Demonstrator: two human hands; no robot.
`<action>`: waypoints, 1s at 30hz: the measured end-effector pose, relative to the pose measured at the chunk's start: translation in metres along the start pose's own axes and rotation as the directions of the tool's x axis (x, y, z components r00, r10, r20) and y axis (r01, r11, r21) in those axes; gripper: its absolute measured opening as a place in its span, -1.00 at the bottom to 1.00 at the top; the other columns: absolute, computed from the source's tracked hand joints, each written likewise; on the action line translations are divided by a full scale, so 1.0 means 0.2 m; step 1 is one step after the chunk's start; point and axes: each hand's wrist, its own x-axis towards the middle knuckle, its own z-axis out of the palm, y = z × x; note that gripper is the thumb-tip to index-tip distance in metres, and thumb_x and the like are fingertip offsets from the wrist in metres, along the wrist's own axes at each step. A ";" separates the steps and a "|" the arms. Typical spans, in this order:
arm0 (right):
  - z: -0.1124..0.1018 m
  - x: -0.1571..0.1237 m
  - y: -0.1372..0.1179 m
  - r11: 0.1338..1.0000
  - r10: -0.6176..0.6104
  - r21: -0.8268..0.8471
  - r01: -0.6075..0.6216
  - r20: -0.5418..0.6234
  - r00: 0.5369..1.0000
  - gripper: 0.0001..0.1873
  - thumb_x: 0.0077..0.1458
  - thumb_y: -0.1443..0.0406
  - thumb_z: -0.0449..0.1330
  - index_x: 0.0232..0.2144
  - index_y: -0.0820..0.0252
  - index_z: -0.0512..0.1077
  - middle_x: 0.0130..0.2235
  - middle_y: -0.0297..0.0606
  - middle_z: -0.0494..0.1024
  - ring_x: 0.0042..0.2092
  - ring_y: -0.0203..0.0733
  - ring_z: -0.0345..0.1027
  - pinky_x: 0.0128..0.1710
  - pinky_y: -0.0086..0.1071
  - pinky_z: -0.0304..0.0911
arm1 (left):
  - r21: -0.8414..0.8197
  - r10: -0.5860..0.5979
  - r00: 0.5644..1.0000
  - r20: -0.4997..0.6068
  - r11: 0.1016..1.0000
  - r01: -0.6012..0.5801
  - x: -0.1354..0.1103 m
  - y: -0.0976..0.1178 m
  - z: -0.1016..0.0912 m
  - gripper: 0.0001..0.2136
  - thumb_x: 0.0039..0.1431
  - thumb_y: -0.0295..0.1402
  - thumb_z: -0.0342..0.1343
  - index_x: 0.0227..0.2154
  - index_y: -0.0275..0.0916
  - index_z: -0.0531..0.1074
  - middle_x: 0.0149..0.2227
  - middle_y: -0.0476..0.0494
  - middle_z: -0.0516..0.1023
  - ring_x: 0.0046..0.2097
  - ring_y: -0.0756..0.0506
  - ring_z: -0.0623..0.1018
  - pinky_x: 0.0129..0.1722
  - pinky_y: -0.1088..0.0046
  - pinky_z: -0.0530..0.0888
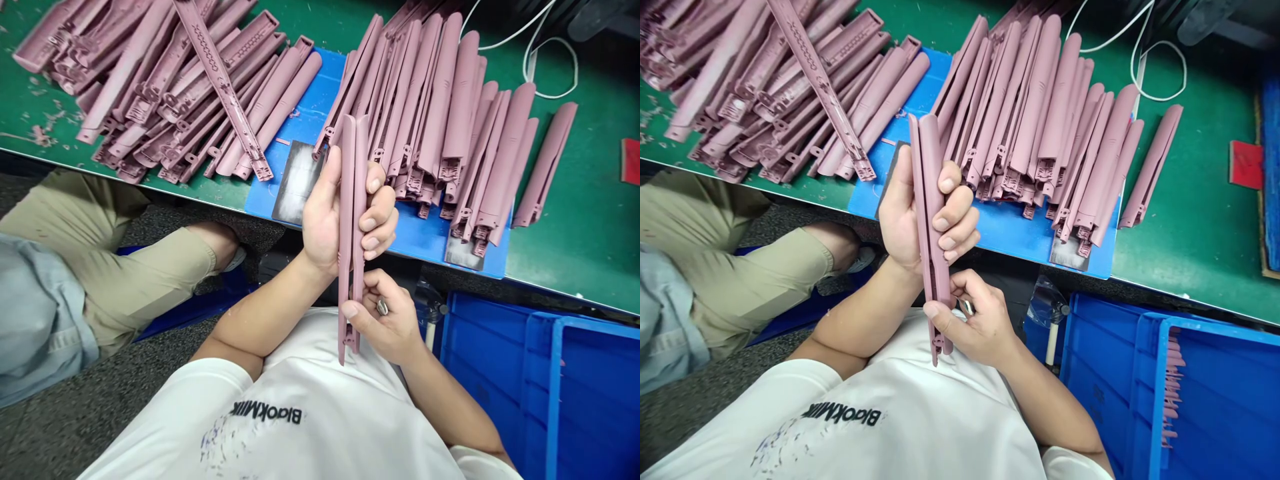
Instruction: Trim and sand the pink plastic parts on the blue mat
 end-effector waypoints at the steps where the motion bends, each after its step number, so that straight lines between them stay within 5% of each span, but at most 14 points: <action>1: 0.00 0.00 0.00 1.000 0.000 -0.008 0.000 -0.014 1.000 -0.75 0.31 0.14 0.40 -0.23 0.09 0.41 -0.47 -0.53 0.44 -0.54 -0.43 0.09 -0.52 -0.47 0.09 | 0.017 0.008 1.000 -0.013 1.000 -0.008 0.00 0.00 0.00 -0.26 0.46 0.35 -0.45 -0.44 -0.15 0.31 -0.63 0.06 0.15 -0.69 0.01 0.17 -0.77 0.53 0.19; 6: -0.01 -0.01 0.03 0.996 0.076 -0.026 -0.080 -0.119 0.990 -0.51 0.16 0.06 0.53 0.01 0.08 0.47 -0.31 -0.37 0.62 -0.43 -0.33 0.36 -0.45 -0.47 0.29 | 0.121 0.179 0.974 -0.138 0.979 -0.163 -0.01 -0.01 0.01 -0.46 0.56 0.16 -0.13 -0.35 -0.18 0.39 -0.54 0.04 0.33 -0.59 0.03 0.38 -0.65 0.58 0.33; 11: -0.02 -0.02 0.05 0.896 0.211 0.377 -0.236 0.106 0.972 -0.50 0.32 -0.10 0.32 -0.01 0.18 0.54 -0.30 -0.20 0.72 -0.54 -0.27 0.42 -0.56 -0.39 0.39 | 0.202 0.234 0.955 -0.181 0.959 -0.196 0.00 -0.01 0.03 -0.54 0.61 0.01 -0.13 -0.22 -0.20 0.50 -0.43 -0.03 0.49 -0.53 0.00 0.49 -0.62 0.53 0.40; 14: -0.02 -0.01 0.05 0.835 0.222 0.468 -0.289 0.194 0.956 -0.42 0.30 -0.11 0.31 0.07 0.24 0.59 -0.31 -0.16 0.74 -0.55 -0.24 0.43 -0.59 -0.40 0.37 | 0.210 0.263 0.941 -0.214 0.953 -0.219 0.00 -0.02 0.03 -0.61 0.57 -0.01 -0.01 -0.25 -0.18 0.48 -0.43 0.00 0.47 -0.56 0.02 0.44 -0.67 0.54 0.35; 24: 0.00 -0.01 0.06 0.926 0.071 0.355 -0.126 0.164 0.984 -0.53 0.44 -0.04 0.22 0.08 0.18 0.65 -0.33 -0.22 0.73 -0.46 -0.21 0.51 -0.42 -0.36 0.47 | 0.263 0.309 0.912 -0.268 0.935 -0.240 -0.01 -0.04 0.05 -0.60 0.48 -0.02 0.21 -0.37 -0.19 0.32 -0.43 0.04 0.39 -0.59 0.09 0.39 -0.66 0.61 0.23; 30: 0.00 -0.02 0.05 0.983 0.053 0.174 -0.058 0.036 0.998 -0.58 0.46 -0.04 0.23 0.01 0.15 0.60 -0.36 -0.29 0.72 -0.49 -0.25 0.47 -0.48 -0.38 0.39 | 0.351 0.379 0.891 -0.250 0.893 -0.282 -0.03 -0.04 0.04 -0.74 0.49 -0.25 0.22 -0.35 -0.16 0.37 -0.42 0.04 0.40 -0.54 0.07 0.39 -0.59 0.57 0.28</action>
